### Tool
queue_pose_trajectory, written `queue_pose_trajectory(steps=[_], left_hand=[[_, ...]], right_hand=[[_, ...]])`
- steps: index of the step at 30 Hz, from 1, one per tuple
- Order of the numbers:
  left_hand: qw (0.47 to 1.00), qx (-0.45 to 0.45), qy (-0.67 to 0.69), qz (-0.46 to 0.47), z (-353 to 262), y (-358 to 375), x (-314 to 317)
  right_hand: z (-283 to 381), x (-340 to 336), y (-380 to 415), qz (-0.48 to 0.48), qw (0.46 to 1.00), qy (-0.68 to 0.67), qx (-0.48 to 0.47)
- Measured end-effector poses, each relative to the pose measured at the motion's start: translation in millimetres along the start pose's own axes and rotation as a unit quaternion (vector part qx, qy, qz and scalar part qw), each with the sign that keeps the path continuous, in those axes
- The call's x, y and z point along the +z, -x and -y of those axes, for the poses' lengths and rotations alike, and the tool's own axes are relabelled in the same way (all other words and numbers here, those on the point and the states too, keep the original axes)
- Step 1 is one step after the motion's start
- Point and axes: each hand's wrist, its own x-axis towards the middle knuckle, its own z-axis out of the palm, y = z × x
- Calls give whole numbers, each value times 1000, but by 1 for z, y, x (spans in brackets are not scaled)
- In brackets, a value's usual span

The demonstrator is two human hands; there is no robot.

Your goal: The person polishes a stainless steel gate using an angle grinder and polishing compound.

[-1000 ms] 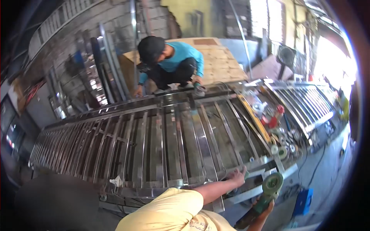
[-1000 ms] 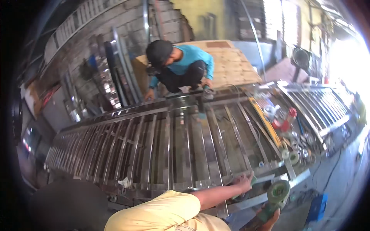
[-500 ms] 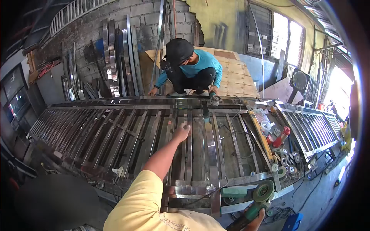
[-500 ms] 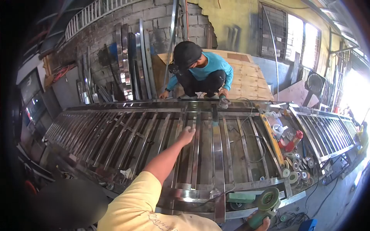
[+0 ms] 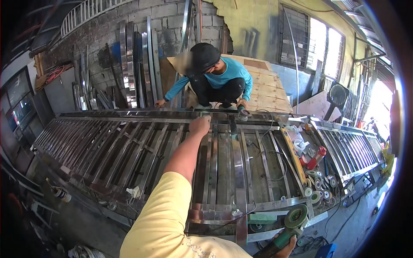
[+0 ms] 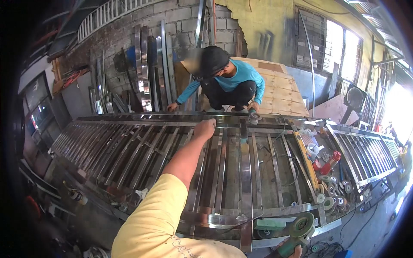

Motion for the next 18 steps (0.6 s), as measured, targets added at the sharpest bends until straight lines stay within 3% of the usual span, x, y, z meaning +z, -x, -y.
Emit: queue_pose_trajectory(steps=[7,10,13,16,18], left_hand=[[999,28,-25,-12,-21,-31,-1],[999,35,-23,-10,-22,-35,3],[998,41,-37,-15,-19,-34,4],[998,45,-41,1,-15,-37,17],[998,46,-41,19,-22,-34,10]], right_hand=[[-23,-30,-3,-78,997,-27,-11],[-6,15,18,-66,994,63,-61],[2,33,22,-53,998,4,-27],[-22,6,15,-64,988,-143,-1],[-25,0,11,-43,987,-153,-7]])
